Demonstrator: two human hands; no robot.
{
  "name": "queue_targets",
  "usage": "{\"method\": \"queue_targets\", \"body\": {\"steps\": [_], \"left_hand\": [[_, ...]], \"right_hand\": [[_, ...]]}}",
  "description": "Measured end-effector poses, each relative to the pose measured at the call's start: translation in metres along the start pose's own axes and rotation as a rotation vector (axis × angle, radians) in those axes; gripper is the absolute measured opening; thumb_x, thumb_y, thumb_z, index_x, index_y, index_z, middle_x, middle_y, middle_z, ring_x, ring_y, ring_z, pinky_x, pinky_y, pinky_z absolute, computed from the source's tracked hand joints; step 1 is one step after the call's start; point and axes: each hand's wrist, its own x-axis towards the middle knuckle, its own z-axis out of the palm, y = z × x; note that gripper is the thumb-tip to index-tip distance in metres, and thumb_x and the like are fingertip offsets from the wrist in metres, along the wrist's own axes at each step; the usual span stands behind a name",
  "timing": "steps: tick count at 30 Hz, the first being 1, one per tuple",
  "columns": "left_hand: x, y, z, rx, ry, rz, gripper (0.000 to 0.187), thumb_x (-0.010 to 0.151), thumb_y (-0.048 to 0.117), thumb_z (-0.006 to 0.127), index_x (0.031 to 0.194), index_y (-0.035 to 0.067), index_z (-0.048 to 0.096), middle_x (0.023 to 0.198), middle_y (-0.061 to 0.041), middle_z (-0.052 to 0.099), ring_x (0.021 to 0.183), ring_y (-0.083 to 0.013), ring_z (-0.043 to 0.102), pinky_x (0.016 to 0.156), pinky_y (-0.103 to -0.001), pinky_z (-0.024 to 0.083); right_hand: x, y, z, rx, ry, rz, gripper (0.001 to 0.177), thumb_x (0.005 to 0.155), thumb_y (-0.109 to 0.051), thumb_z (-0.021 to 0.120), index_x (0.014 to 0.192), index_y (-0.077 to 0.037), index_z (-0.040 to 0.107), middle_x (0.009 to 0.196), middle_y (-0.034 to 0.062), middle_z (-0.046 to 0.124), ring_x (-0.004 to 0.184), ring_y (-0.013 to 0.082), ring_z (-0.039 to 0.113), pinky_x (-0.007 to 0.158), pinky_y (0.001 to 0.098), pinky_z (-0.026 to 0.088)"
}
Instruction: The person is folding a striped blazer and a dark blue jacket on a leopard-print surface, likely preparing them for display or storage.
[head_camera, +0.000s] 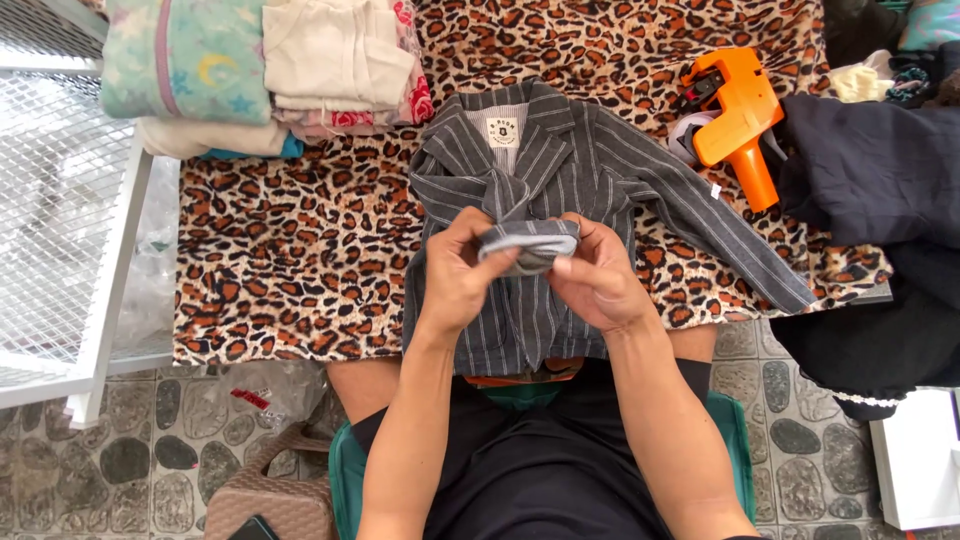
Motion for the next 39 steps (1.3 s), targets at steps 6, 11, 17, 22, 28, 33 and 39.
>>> {"method": "queue_targets", "body": {"steps": [6,11,17,22,28,33,39], "left_hand": [[0.000,-0.013,0.003,-0.687,0.095,-0.362,0.018,0.101,0.017,0.065,0.090,0.004,0.059,0.080,-0.011,0.071,0.074,-0.0168,0.074,0.068,-0.024,0.058],[0.004,-0.002,0.004,-0.656,0.033,-0.336,0.022,0.098,0.026,0.069,0.098,0.008,0.057,0.083,-0.009,0.072,0.078,-0.0156,0.073,0.069,-0.025,0.059],[-0.002,-0.011,-0.003,-0.174,-0.018,-0.265,0.051,0.070,0.018,0.096,0.103,0.005,0.060,0.085,-0.008,0.069,0.083,-0.0130,0.067,0.069,-0.026,0.057],[-0.003,-0.003,-0.003,-0.035,-0.062,-0.272,0.032,0.074,0.011,0.091,0.096,0.005,0.069,0.079,-0.003,0.068,0.077,-0.0070,0.061,0.064,-0.022,0.053],[-0.008,0.016,0.000,0.155,-0.087,-0.199,0.042,0.084,0.018,0.081,0.119,0.000,0.070,0.106,-0.015,0.065,0.100,-0.0180,0.057,0.089,-0.034,0.052],[-0.006,0.013,0.002,0.092,-0.127,-0.234,0.018,0.081,0.014,0.086,0.087,0.004,0.072,0.069,0.000,0.062,0.068,-0.0057,0.055,0.059,-0.020,0.044],[-0.010,0.014,0.003,-0.159,-0.046,-0.310,0.008,0.093,0.007,0.073,0.089,0.001,0.072,0.067,-0.002,0.066,0.063,-0.0042,0.056,0.057,-0.017,0.045]], "right_hand": [[0.007,-0.002,0.013,0.117,0.077,0.079,0.022,0.100,-0.014,0.062,0.101,0.007,0.057,0.079,0.0140,0.068,0.077,0.0196,0.074,0.076,0.0322,0.060],[0.010,0.000,-0.002,0.050,0.085,0.106,0.023,0.104,-0.018,0.055,0.101,0.004,0.061,0.083,0.0156,0.072,0.080,0.0241,0.076,0.080,0.0379,0.062],[0.007,0.015,-0.032,-0.188,0.126,0.049,0.016,0.100,-0.004,0.059,0.106,0.008,0.068,0.085,0.0152,0.073,0.076,0.0217,0.073,0.077,0.0367,0.061],[0.005,0.019,-0.040,-0.340,0.215,0.016,0.012,0.097,-0.001,0.066,0.101,0.010,0.070,0.077,0.0153,0.073,0.067,0.0199,0.073,0.066,0.0320,0.060],[0.003,0.006,-0.011,-0.475,0.256,-0.049,0.013,0.095,-0.003,0.072,0.102,0.008,0.073,0.074,0.0079,0.070,0.066,0.0107,0.067,0.061,0.0246,0.057],[0.007,-0.004,0.010,-0.518,0.180,-0.069,0.022,0.091,-0.004,0.073,0.110,0.008,0.074,0.075,0.0089,0.070,0.068,0.0079,0.064,0.060,0.0220,0.055],[0.001,-0.005,0.023,-0.308,0.104,-0.051,0.036,0.091,0.002,0.067,0.125,0.015,0.064,0.081,0.0128,0.069,0.073,0.0139,0.067,0.065,0.0245,0.056]]}}
